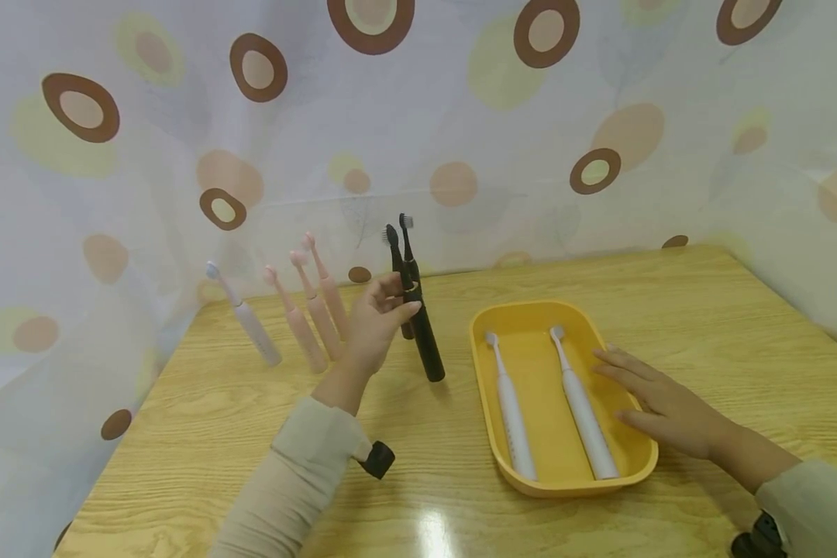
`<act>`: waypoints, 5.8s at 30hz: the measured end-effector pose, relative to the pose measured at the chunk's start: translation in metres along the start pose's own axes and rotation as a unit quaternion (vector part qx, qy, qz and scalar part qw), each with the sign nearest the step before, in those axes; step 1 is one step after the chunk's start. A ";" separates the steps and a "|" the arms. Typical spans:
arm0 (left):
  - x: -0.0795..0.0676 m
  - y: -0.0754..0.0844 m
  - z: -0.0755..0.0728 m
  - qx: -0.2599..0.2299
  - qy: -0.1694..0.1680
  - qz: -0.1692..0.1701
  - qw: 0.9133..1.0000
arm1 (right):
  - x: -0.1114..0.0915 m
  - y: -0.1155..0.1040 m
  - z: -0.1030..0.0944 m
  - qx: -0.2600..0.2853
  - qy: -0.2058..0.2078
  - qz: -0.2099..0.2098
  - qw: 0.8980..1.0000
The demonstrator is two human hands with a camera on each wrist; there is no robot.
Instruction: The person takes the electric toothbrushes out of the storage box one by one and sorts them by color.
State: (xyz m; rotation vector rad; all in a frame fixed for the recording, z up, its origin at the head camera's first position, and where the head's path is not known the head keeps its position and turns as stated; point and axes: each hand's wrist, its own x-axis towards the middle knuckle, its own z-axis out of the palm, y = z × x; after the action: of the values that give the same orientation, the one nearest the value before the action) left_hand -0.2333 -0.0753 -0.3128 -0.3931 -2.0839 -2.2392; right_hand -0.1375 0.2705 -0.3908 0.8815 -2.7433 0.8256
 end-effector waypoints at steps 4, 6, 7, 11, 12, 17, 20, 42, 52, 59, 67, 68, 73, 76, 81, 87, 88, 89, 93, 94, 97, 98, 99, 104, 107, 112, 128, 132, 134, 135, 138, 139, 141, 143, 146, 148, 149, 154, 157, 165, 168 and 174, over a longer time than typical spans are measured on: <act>0.003 -0.004 -0.005 0.008 0.009 -0.001 1.000 | 0.000 0.000 0.001 0.001 0.000 0.002 1.000; 0.005 -0.006 -0.007 0.005 0.009 0.001 1.000 | 0.000 0.001 0.001 0.002 0.000 0.002 1.000; 0.005 -0.007 -0.007 0.006 0.011 0.001 1.000 | 0.000 0.001 0.001 0.002 0.000 0.000 1.000; 0.009 -0.011 -0.011 0.013 0.023 0.004 1.000 | 0.001 0.000 0.001 0.000 0.002 -0.008 1.000; 0.010 -0.012 -0.012 0.017 0.027 0.005 0.999 | 0.001 0.000 0.000 0.001 0.003 -0.010 1.000; 0.014 -0.018 -0.014 0.028 0.044 0.008 0.999 | 0.002 -0.002 0.000 0.004 0.008 -0.013 1.000; 0.016 -0.022 -0.016 0.024 0.051 0.007 0.998 | 0.001 -0.003 0.000 0.006 0.009 -0.010 1.000; 0.026 -0.036 -0.026 0.037 0.084 0.000 0.996 | -0.001 -0.003 0.004 0.018 0.001 0.004 1.000; 0.026 -0.039 -0.026 0.053 0.069 0.015 0.996 | -0.003 -0.004 0.004 0.023 0.001 0.005 1.000; 0.026 -0.039 -0.027 0.054 0.061 0.027 0.996 | -0.004 -0.004 0.005 0.015 0.003 0.002 1.000; 0.024 -0.036 -0.026 0.066 0.063 0.015 0.996 | -0.004 -0.005 0.007 0.013 0.005 0.000 1.000; 0.024 -0.037 -0.026 0.068 0.064 0.014 0.996 | -0.004 -0.004 0.007 0.013 0.005 0.000 1.000; 0.024 -0.037 -0.026 0.068 0.067 0.017 0.995 | -0.005 -0.005 0.007 0.009 0.006 0.001 1.000; 0.024 -0.036 -0.026 0.065 0.070 0.017 0.995 | -0.005 -0.006 0.007 0.008 0.007 0.002 1.000; 0.021 -0.035 -0.026 0.055 0.075 0.023 0.995 | -0.006 -0.005 0.007 0.007 0.008 -0.004 1.000; 0.016 -0.033 -0.029 0.033 0.074 0.023 0.996 | -0.005 -0.004 0.007 -0.001 0.012 -0.013 1.000; 0.015 -0.033 -0.029 0.031 0.073 0.023 0.997 | -0.005 -0.005 0.007 -0.001 0.012 -0.013 1.000; 0.014 -0.033 -0.030 0.028 0.072 0.025 0.997 | -0.005 -0.005 0.007 0.000 0.011 -0.013 1.000; 0.010 -0.033 -0.032 0.035 0.075 0.027 0.996 | -0.005 -0.006 0.007 0.001 0.009 -0.011 1.000; 0.010 -0.034 -0.033 0.037 0.078 0.027 0.996 | -0.005 -0.006 0.007 0.001 0.009 -0.011 1.000; 0.007 -0.035 -0.033 0.042 0.089 0.025 0.995 | -0.004 -0.006 0.006 0.001 0.008 -0.012 1.000; 0.006 -0.036 -0.033 0.045 0.093 0.025 0.994 | -0.004 -0.006 0.006 0.001 0.009 -0.013 1.000; 0.005 -0.036 -0.033 0.046 0.094 0.030 0.994 | -0.004 -0.006 0.006 0.000 0.009 -0.014 1.000; -0.002 -0.041 -0.034 0.054 0.090 0.039 0.994 | -0.005 -0.008 0.005 0.002 0.012 -0.020 1.000; -0.006 -0.041 -0.034 0.060 0.089 0.025 0.994 | -0.005 -0.008 0.004 0.001 0.014 -0.021 1.000; -0.010 -0.038 -0.031 0.072 0.093 -0.009 0.993 | -0.004 -0.007 0.005 0.000 0.011 -0.008 1.000; -0.029 -0.031 -0.006 0.015 0.026 -0.002 1.000 | -0.005 -0.008 0.007 0.013 0.008 0.003 1.000; -0.032 -0.028 -0.001 -0.013 0.003 -0.003 1.000 | -0.005 -0.009 0.006 0.009 0.009 -0.001 1.000; -0.033 -0.028 0.001 -0.015 -0.006 -0.007 1.000 | -0.005 -0.009 0.006 0.005 0.012 -0.008 1.000; -0.033 -0.028 0.002 -0.015 -0.010 -0.010 1.000 | -0.005 -0.009 0.006 0.004 0.013 -0.011 1.000; -0.034 -0.029 0.005 -0.014 -0.020 -0.015 1.000 | -0.005 -0.010 0.005 0.003 0.015 -0.019 1.000; -0.035 -0.029 0.007 -0.013 -0.023 -0.015 1.000 | -0.005 -0.010 0.006 0.004 0.016 -0.019 1.000; -0.035 -0.028 0.010 -0.016 -0.032 -0.016 0.999 | -0.005 -0.010 0.006 0.007 0.016 -0.019 1.000; -0.036 -0.027 0.013 -0.017 -0.044 -0.016 0.999 | -0.005 -0.010 0.006 0.010 0.016 -0.017 1.000; -0.038 -0.025 0.018 -0.026 -0.070 -0.022 0.997 | -0.005 -0.010 0.005 0.016 0.017 -0.016 1.000; -0.039 -0.023 0.021 -0.033 -0.090 -0.032 0.995 | -0.005 -0.010 0.006 0.018 0.018 -0.016 1.000; -0.040 -0.021 0.022 -0.037 -0.101 -0.037 0.993 | -0.005 -0.010 0.006 0.018 0.019 -0.017 1.000; -0.043 -0.016 0.028 -0.051 -0.147 -0.058 0.986 | -0.004 -0.010 0.006 0.015 0.024 -0.025 0.999; -0.044 -0.014 0.032 -0.063 -0.166 -0.067 0.982 | -0.004 -0.010 0.006 0.011 0.026 -0.032 0.999; -0.041 -0.010 0.044 -0.095 -0.204 -0.129 0.966 | -0.004 -0.010 0.006 0.008 0.024 -0.027 0.999; -0.039 -0.009 0.049 -0.106 -0.209 -0.159 0.959 | -0.004 -0.009 0.006 0.010 0.021 -0.024 0.999; -0.036 -0.011 0.059 -0.131 -0.211 -0.222 0.943 | -0.004 -0.009 0.006 0.008 0.025 -0.028 0.999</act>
State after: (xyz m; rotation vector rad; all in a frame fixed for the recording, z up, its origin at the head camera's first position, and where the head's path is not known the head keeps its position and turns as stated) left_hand -0.1919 -0.0206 -0.3280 -0.4966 -2.2517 -2.9387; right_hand -0.1289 0.2625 -0.3926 0.9218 -2.6608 0.8477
